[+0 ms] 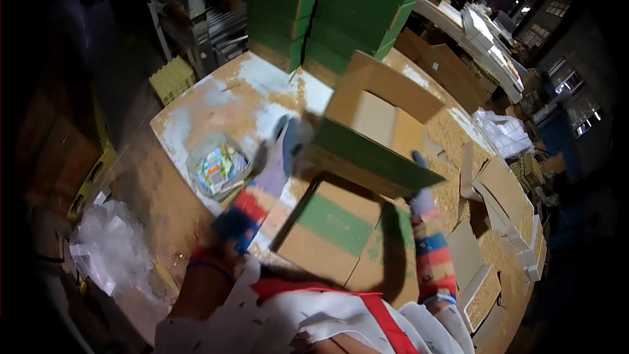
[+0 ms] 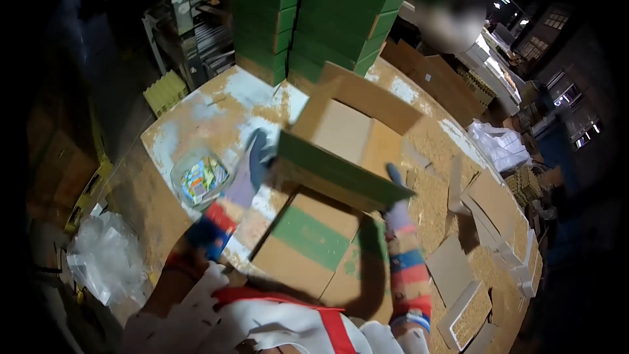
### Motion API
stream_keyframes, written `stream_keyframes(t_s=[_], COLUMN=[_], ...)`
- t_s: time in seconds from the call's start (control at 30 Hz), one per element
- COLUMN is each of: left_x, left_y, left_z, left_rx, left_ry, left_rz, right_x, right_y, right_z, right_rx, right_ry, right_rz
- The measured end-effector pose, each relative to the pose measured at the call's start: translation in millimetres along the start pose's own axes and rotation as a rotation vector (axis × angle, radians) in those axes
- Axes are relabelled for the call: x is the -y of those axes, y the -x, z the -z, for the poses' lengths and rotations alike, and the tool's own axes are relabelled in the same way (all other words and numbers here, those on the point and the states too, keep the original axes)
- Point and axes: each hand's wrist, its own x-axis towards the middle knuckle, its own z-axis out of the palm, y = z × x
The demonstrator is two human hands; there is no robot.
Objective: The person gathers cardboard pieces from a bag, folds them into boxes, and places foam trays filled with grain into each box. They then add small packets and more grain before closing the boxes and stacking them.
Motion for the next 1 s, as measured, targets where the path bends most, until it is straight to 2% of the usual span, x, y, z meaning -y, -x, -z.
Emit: stream_keyframes(t_s=[0.03, 0.07, 0.1, 0.13, 0.17, 0.2, 0.23, 0.27, 0.33, 0.37, 0.4, 0.47, 0.5, 0.53, 0.57, 0.6, 0.63, 0.67, 0.7, 0.73, 0.77, 0.8, 0.83, 0.87, 0.9, 0.93, 1.0], left_x=[-16, -17, 7, 8, -2, -2, 32, 59, 75, 86, 85, 83, 82, 67, 41, 15, -10, -28, -46, -67, -92, -103, -110, -100, -70, -47, -80], left_y=[16, 51, 67, 99, 120, 132, 139, 143, 151, 150, 156, 166, 167, 172, 178, 183, 183, 180, 178, 177, 189, 181, 176, 162, 106, 63, 82], left_z=[-3, -11, 15, 15, 1, -7, 13, 33, 35, 42, 41, 48, 55, 47, 27, 6, -12, -32, -54, -81, -123, -143, -154, -155, -141, -131, -164], left_rx=[-0.082, -0.053, 0.015, 0.125, 0.596, 1.077, 1.189, 1.308, 1.202, 1.151, 1.140, 1.180, 1.214, 1.289, 1.361, 1.428, 1.421, 1.414, 1.403, 1.478, 1.533, 1.613, 1.681, 1.592, 1.675, 1.736, 1.765], left_ry=[-0.128, -0.373, -0.563, -1.128, -1.459, -1.775, -1.953, -2.116, -1.976, -2.007, -1.991, -2.078, -2.143, -2.121, -2.096, -2.069, -1.989, -1.964, -1.938, -1.872, -2.003, -1.897, -1.790, -1.978, -1.744, -1.505, -1.557], left_rz=[-0.248, -0.582, -0.627, -0.702, -0.709, -0.662, -0.903, -1.140, -1.141, -1.191, -1.142, -1.106, -1.211, -1.112, -1.012, -0.910, -0.961, -0.824, -0.684, -0.673, -0.390, -0.269, -0.149, -0.062, 0.009, 0.077, -0.090], right_x=[-20, -41, -59, -97, -133, -195, -144, -105, -89, -81, -76, -56, -39, 19, 29, 35, 56, 75, 93, 112, 130, 146, 149, 147, 149, 152, 150], right_y=[-43, -72, -113, -148, -182, -226, -176, -143, -102, -75, -41, 48, 97, 158, 200, 232, 253, 267, 276, 282, 286, 287, 280, 268, 254, 245, 244], right_z=[-4, -27, -44, -41, -40, -25, -70, -95, -108, -103, -92, -60, -46, -70, -64, -50, -55, -56, -64, -73, -82, -89, -84, -75, -70, -70, -91], right_rx=[0.046, 0.143, 0.064, 0.107, 0.114, -0.099, -0.262, -0.177, -0.284, -0.297, -0.307, 0.145, 0.416, 0.554, 0.628, 0.734, 0.729, 0.632, 0.509, 0.379, 0.192, 0.005, -0.049, -0.101, -0.117, -0.129, -0.179], right_ry=[-0.038, 0.190, 0.096, 0.414, 0.726, 0.483, 0.648, 0.788, 1.508, 1.502, 1.492, 1.403, 1.356, 1.194, 1.490, 1.635, 1.685, 1.788, 1.940, 2.082, 2.078, 2.065, 1.962, 1.854, 1.858, 1.864, 1.996], right_rz=[-0.057, 0.176, 0.021, 0.141, 0.277, 0.031, -0.049, -0.065, 0.175, 0.419, 0.664, 0.807, 0.838, 0.222, 0.237, 0.145, 0.152, 0.440, 0.325, 0.202, 0.358, 0.514, 0.584, 0.652, 0.694, 0.738, 0.646])
